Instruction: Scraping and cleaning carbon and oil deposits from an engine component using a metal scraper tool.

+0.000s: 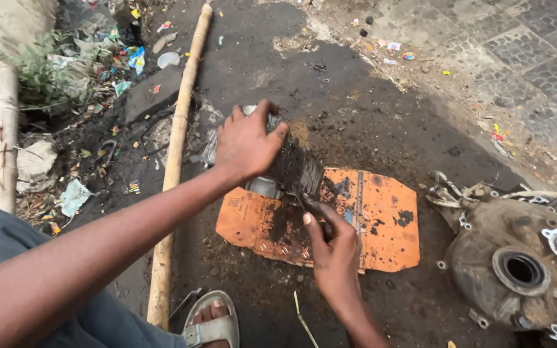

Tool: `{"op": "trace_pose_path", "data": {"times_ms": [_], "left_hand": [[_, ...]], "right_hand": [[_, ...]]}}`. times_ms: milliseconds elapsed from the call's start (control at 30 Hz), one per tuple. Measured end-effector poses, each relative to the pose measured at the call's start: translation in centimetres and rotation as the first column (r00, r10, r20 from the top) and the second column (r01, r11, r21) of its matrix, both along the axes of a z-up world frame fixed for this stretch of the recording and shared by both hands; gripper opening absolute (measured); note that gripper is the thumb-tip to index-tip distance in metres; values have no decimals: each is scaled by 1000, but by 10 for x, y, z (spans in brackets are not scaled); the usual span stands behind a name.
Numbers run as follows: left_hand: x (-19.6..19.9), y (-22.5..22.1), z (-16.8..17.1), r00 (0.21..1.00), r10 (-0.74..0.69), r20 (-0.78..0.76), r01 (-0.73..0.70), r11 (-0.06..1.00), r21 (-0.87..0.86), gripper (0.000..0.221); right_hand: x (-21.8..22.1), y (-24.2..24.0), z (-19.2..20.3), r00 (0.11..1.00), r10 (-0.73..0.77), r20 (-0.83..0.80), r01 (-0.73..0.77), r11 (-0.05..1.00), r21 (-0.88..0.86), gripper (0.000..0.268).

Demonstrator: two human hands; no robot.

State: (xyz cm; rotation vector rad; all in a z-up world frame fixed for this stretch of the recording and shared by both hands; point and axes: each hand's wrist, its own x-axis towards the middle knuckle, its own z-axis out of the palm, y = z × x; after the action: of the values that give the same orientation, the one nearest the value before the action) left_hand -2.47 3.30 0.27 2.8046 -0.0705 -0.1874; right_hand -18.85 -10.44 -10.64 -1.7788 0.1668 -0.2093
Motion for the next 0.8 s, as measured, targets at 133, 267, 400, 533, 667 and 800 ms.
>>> {"op": "trace_pose_path", "data": {"times_ms": [133, 267, 400, 533, 667, 800], "left_hand": [[-2, 20, -31, 991, -21, 135, 14, 999, 50, 42], [-18, 11, -5, 996, 16, 89, -14, 1000, -27, 45], [-3, 14, -5, 998, 65, 20, -65, 998, -20, 44], [-4, 17, -9, 996, 64, 64, -62, 997, -46, 46], [0, 25, -21, 983, -32, 181, 35, 999, -13, 46], [-12, 14, -9, 991, 109, 75, -106, 994, -40, 44]], "right_hand": [[31, 3, 16, 967, 29, -253, -33, 999, -12, 33], [29, -6, 16, 995, 62, 75, -63, 998, 13, 33], [11, -4, 19, 955, 71, -288, -84, 996, -33, 35], [15, -8, 30, 991, 70, -111, -72, 997, -13, 30], [11, 3, 15, 977, 91, -193, -71, 991, 110, 35], [28, -6, 22, 989, 35, -141, -35, 999, 3, 34]]}}
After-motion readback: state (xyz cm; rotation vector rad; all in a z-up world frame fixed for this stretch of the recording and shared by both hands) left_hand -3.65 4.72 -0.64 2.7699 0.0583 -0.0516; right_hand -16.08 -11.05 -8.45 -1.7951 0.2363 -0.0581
